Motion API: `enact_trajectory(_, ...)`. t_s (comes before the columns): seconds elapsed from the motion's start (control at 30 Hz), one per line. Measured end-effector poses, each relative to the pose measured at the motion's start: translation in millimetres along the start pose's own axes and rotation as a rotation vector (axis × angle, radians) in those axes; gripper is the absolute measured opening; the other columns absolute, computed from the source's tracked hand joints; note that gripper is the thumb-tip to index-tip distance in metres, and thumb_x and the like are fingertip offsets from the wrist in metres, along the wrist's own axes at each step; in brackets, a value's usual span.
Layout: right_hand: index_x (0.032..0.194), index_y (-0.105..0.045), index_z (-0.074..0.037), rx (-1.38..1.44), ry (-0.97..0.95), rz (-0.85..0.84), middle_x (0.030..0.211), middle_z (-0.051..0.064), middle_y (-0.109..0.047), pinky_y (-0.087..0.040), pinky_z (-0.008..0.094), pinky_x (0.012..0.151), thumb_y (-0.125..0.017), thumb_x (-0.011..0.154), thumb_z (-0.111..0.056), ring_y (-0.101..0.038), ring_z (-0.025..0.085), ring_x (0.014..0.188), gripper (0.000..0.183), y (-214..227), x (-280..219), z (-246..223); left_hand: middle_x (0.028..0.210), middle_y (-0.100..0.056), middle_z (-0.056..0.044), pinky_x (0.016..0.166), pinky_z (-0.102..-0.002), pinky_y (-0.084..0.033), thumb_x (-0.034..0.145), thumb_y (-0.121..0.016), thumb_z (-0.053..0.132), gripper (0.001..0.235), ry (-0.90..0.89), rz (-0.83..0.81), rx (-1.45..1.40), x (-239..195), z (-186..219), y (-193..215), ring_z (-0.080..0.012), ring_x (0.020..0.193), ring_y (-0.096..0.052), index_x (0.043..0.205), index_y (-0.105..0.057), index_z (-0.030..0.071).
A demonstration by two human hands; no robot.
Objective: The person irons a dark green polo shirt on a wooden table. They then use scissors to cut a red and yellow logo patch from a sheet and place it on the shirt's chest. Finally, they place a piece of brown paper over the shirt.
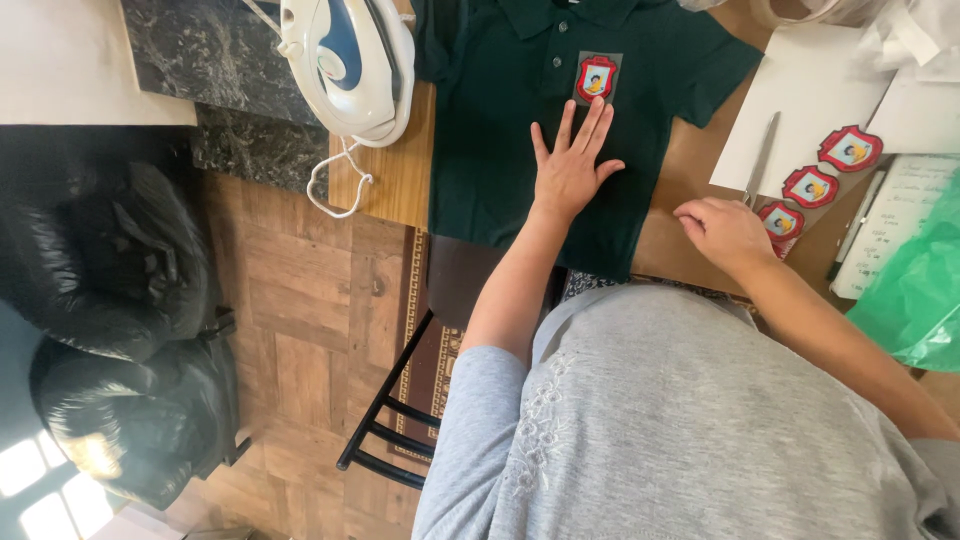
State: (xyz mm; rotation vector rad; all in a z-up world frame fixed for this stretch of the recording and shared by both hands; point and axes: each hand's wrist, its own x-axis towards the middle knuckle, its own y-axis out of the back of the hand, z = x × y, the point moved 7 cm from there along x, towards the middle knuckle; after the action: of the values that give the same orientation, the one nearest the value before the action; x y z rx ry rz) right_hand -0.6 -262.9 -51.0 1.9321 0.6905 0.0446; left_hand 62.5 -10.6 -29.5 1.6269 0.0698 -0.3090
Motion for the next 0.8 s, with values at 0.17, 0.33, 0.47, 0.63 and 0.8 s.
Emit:
enact_trajectory(0.17, 0.124, -0.073, -0.024, 0.101, -0.197, -0.23, 0.125, -0.003, -0.073, -0.053, 0.05, 0.094, -0.051, 0.106, -0.03, -0.065, 0.035, 0.112, 0.029, 6, 2, -5, 0.172, -0.01, 0.011, 0.119, -0.071, -0.035, 0.102, -0.045, 0.088, 0.087, -0.035, 0.128, 0.132, 0, 1, 9, -0.0285, 0.161, -0.004, 0.167, -0.022, 0.034)
enact_trajectory(0.33, 0.124, -0.073, -0.022, 0.109, -0.195, -0.251, 0.126, -0.001, -0.073, -0.051, 0.049, 0.097, -0.05, 0.106, -0.03, -0.065, 0.035, 0.115, 0.03, 14, 4, -14, 0.173, -0.008, 0.009, 0.12, -0.071, -0.034, 0.104, -0.046, 0.087, 0.087, -0.049, 0.115, 0.131, 0, 0, 11, -0.0301, 0.161, -0.002, 0.167, -0.021, 0.033)
enact_trajectory(0.47, 0.124, -0.073, -0.018, 0.12, -0.158, -0.238, 0.124, 0.002, -0.074, -0.051, 0.049, 0.098, -0.05, 0.107, -0.027, -0.066, 0.035, 0.113, 0.031, 19, 5, -20, 0.173, -0.006, 0.009, 0.12, -0.071, -0.035, 0.104, -0.044, 0.087, 0.087, -0.054, 0.11, 0.136, 0, 0, 8, -0.0301, 0.161, -0.002, 0.168, -0.019, 0.033)
enact_trajectory(0.63, 0.124, -0.073, -0.019, 0.118, -0.155, -0.245, 0.123, 0.001, -0.074, -0.051, 0.048, 0.098, -0.05, 0.107, -0.028, -0.066, 0.033, 0.113, 0.031, 15, 5, -20, 0.174, -0.004, 0.008, 0.121, -0.072, -0.029, 0.105, -0.042, 0.087, 0.087, -0.063, 0.05, 0.116, 0, -1, 9, -0.0304, 0.16, 0.001, 0.168, -0.016, 0.032)
enact_trajectory(0.8, 0.124, -0.073, -0.02, 0.105, -0.15, -0.238, 0.122, 0.0, -0.074, -0.051, 0.047, 0.098, -0.05, 0.107, -0.03, -0.066, 0.035, 0.111, 0.03, 12, 5, -18, 0.174, -0.004, 0.007, 0.121, -0.073, -0.03, 0.105, -0.043, 0.087, 0.088, -0.066, 0.064, 0.1, 0, -1, 7, -0.0306, 0.161, 0.001, 0.168, -0.016, 0.032)
